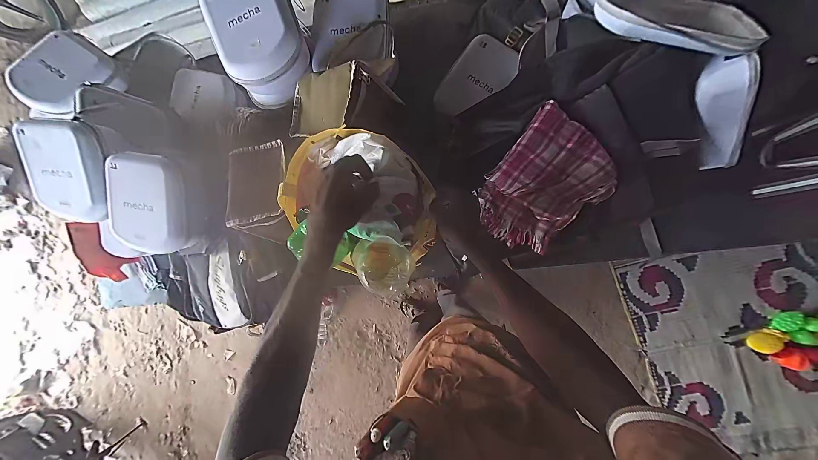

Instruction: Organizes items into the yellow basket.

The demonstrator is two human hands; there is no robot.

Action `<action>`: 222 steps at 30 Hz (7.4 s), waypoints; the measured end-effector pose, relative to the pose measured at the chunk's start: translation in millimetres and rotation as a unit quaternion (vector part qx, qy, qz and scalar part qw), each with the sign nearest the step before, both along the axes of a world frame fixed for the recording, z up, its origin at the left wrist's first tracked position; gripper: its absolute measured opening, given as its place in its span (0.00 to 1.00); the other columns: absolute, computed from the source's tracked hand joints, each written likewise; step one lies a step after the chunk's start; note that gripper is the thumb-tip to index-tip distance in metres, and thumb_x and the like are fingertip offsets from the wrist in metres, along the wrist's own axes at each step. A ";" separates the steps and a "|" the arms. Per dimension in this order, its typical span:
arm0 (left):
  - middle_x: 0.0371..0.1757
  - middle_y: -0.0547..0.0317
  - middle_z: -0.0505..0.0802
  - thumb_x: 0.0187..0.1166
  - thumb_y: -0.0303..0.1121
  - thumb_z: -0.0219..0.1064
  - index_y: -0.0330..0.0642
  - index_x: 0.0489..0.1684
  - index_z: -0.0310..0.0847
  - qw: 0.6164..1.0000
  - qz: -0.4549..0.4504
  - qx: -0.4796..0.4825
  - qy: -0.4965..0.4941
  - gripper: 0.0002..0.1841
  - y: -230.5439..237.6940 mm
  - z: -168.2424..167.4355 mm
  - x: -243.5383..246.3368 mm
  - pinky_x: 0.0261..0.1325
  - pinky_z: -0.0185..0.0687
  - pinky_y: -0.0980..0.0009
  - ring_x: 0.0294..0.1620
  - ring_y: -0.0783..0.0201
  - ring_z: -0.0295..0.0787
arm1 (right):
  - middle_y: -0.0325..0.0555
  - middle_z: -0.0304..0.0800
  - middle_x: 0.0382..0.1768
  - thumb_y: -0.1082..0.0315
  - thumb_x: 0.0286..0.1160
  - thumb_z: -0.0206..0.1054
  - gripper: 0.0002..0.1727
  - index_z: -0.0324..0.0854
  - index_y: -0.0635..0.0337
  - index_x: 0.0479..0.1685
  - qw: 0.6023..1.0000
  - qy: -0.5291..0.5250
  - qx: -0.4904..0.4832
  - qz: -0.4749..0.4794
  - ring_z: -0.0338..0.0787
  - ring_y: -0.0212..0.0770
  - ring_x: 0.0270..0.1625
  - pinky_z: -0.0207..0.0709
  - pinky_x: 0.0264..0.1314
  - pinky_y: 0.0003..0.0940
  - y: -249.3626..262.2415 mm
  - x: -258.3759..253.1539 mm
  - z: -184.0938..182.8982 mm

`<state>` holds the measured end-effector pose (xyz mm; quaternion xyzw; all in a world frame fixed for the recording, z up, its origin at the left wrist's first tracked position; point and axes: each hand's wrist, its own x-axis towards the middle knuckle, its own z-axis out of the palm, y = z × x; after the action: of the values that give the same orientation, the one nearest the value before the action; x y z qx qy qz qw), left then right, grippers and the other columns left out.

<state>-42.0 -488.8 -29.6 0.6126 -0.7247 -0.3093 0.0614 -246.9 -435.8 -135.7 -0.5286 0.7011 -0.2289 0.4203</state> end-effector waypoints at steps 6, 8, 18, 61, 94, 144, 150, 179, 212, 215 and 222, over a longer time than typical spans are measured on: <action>0.54 0.36 0.91 0.80 0.29 0.71 0.30 0.56 0.85 0.999 0.020 -0.040 0.003 0.13 -9.0 21.6 29.8 0.63 0.83 0.46 0.53 0.46 0.90 | 0.48 0.87 0.27 0.62 0.76 0.69 0.12 0.87 0.65 0.40 0.996 -0.041 -0.067 -0.050 0.84 0.44 0.29 0.75 0.36 0.48 5.7 -11.2 -14.9; 0.52 0.40 0.90 0.78 0.30 0.72 0.31 0.55 0.85 0.998 0.043 -0.037 0.023 0.14 -14.2 16.1 37.8 0.58 0.82 0.47 0.50 0.50 0.88 | 0.48 0.88 0.27 0.61 0.75 0.69 0.13 0.88 0.64 0.39 0.995 -0.040 -0.077 -0.049 0.85 0.44 0.30 0.75 0.37 0.48 3.4 -12.2 -16.3; 0.57 0.40 0.92 0.77 0.28 0.71 0.32 0.48 0.89 0.998 -0.039 -0.018 -0.038 0.10 28.5 -31.6 -57.8 0.65 0.79 0.40 0.60 0.40 0.89 | 0.59 0.94 0.52 0.57 0.74 0.74 0.22 0.86 0.67 0.57 0.992 -0.002 -0.109 -0.063 0.93 0.54 0.55 0.83 0.61 0.56 23.5 -64.3 -22.8; 0.51 0.40 0.94 0.81 0.36 0.70 0.35 0.53 0.91 0.964 0.262 -0.054 0.016 0.13 39.5 -15.1 90.6 0.65 0.78 0.42 0.56 0.45 0.91 | 0.71 0.85 0.64 0.69 0.79 0.68 0.20 0.81 0.75 0.64 0.982 0.009 -0.076 -0.173 0.87 0.53 0.67 0.78 0.73 0.42 119.4 -184.9 -73.7; 0.49 0.60 0.96 0.74 0.27 0.73 0.40 0.43 0.93 0.946 -0.018 -0.091 0.311 0.06 157.8 27.8 -5.4 0.62 0.86 0.74 0.55 0.74 0.92 | 0.48 0.90 0.45 0.70 0.56 0.78 0.26 0.82 0.66 0.59 0.956 -0.134 -0.115 0.236 0.88 0.31 0.44 0.82 0.49 0.29 116.7 -16.7 101.9; 0.74 0.59 0.88 0.78 0.42 0.69 0.52 0.49 0.96 0.976 0.017 -0.104 0.191 0.12 229.2 31.4 23.2 0.73 0.78 0.62 0.73 0.64 0.84 | 0.46 0.89 0.42 0.76 0.53 0.75 0.23 0.84 0.71 0.55 0.936 -0.208 0.018 0.284 0.83 0.24 0.42 0.76 0.51 0.18 134.4 31.9 107.8; 0.63 0.50 0.94 0.70 0.28 0.76 0.41 0.44 0.96 0.973 0.084 -0.073 0.203 0.08 228.1 48.8 14.6 0.70 0.80 0.64 0.67 0.60 0.90 | 0.37 0.88 0.40 0.74 0.54 0.75 0.22 0.84 0.64 0.54 0.934 -0.262 0.019 0.241 0.81 0.19 0.38 0.76 0.44 0.16 139.3 28.3 93.6; 0.46 0.57 0.94 0.83 0.37 0.63 0.40 0.53 0.80 0.747 0.352 -0.060 0.561 0.11 231.7 14.3 40.5 0.59 0.94 0.58 0.48 0.60 0.95 | 0.26 0.88 0.46 0.58 0.73 0.73 0.17 0.81 0.54 0.56 0.905 -0.333 -0.181 0.194 0.86 0.20 0.50 0.83 0.54 0.21 98.0 44.0 116.1; 0.22 0.69 0.81 0.85 0.29 0.44 0.44 0.36 0.72 0.656 0.502 -0.013 0.563 0.11 287.2 -55.9 44.4 0.30 0.86 0.72 0.20 0.72 0.80 | 0.65 0.90 0.47 0.73 0.77 0.67 0.09 0.89 0.69 0.45 0.738 0.200 -0.058 0.641 0.87 0.63 0.56 0.73 0.62 0.63 -100.2 186.6 58.1; 0.20 0.71 0.80 0.83 0.27 0.44 0.46 0.33 0.73 0.659 0.499 -0.002 0.563 0.12 286.4 -55.4 40.1 0.29 0.84 0.73 0.19 0.73 0.79 | 0.66 0.90 0.47 0.72 0.75 0.70 0.11 0.88 0.72 0.48 0.745 0.136 -0.073 0.649 0.87 0.61 0.53 0.73 0.63 0.60 -102.4 189.5 55.1; 0.15 0.74 0.78 0.91 0.28 0.40 0.48 0.28 0.72 0.686 0.489 0.066 0.536 0.18 282.4 -67.1 33.9 0.24 0.83 0.76 0.14 0.76 0.77 | 0.58 0.94 0.55 0.66 0.76 0.71 0.15 0.89 0.69 0.54 0.950 -0.058 -0.289 0.108 0.93 0.48 0.60 0.82 0.68 0.44 -28.3 41.1 51.2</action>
<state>-8.1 -206.4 -96.7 0.6125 -0.1445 -0.5577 0.5412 -205.8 -464.1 -84.5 -0.6857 0.5183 -0.4051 0.3116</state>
